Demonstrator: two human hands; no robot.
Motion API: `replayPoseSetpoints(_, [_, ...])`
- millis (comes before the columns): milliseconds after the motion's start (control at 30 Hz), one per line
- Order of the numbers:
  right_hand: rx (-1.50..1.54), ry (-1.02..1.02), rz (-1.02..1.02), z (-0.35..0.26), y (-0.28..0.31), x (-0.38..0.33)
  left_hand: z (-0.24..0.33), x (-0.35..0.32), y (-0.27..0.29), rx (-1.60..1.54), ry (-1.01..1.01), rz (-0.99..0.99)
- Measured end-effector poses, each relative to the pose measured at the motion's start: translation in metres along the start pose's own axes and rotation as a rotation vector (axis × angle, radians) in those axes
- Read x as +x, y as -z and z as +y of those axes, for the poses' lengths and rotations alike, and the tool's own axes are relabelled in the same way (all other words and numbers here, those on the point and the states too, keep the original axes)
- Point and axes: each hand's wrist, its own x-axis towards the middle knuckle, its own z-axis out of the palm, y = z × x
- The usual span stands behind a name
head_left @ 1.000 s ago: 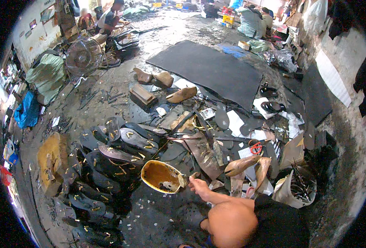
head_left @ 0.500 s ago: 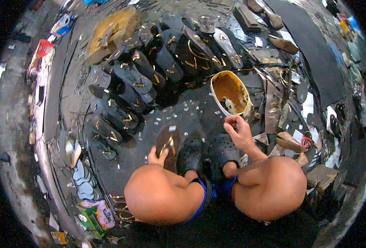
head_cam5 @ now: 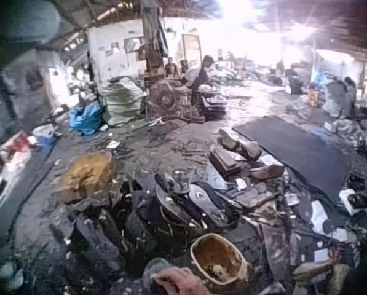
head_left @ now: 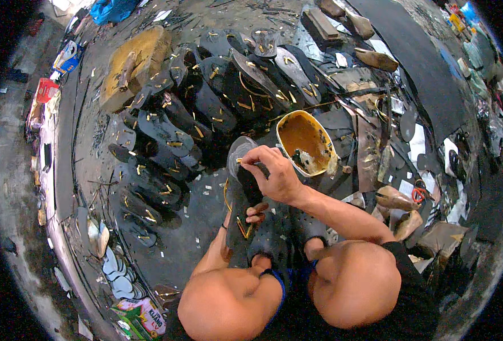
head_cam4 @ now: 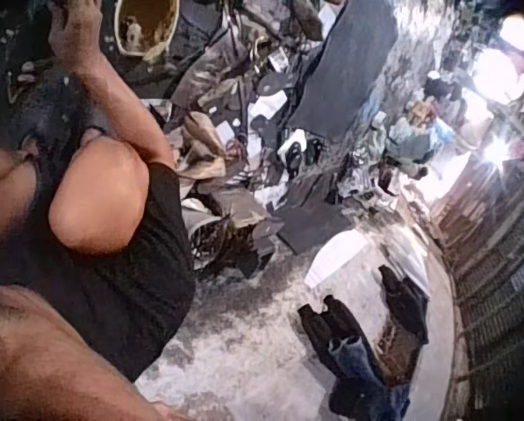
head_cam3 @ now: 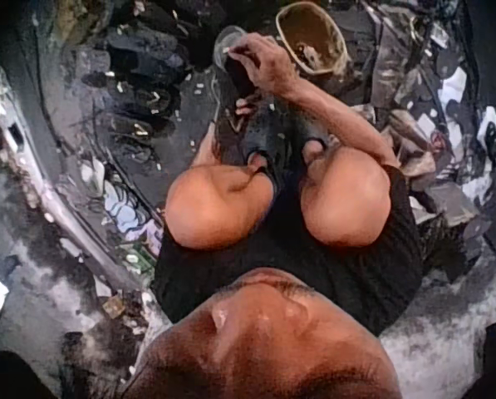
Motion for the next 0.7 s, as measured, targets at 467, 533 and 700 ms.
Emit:
replayPoseSetpoints(467, [0.318,-0.562,0.067,-0.014,0.032,-0.001,0.052,0.062,-0.057,0.751,-0.609,0.496])
replayPoseSetpoints(533, [-0.020,-0.332,0.010,-0.034,0.040,0.002,0.086,0.056,-0.066,0.548,-0.829,0.563])
replayPoseSetpoints(700, [-0.382,0.305,-0.181,-0.033,-0.007,-0.028,0.105,0.067,-0.078,0.242,-1.094,0.650])
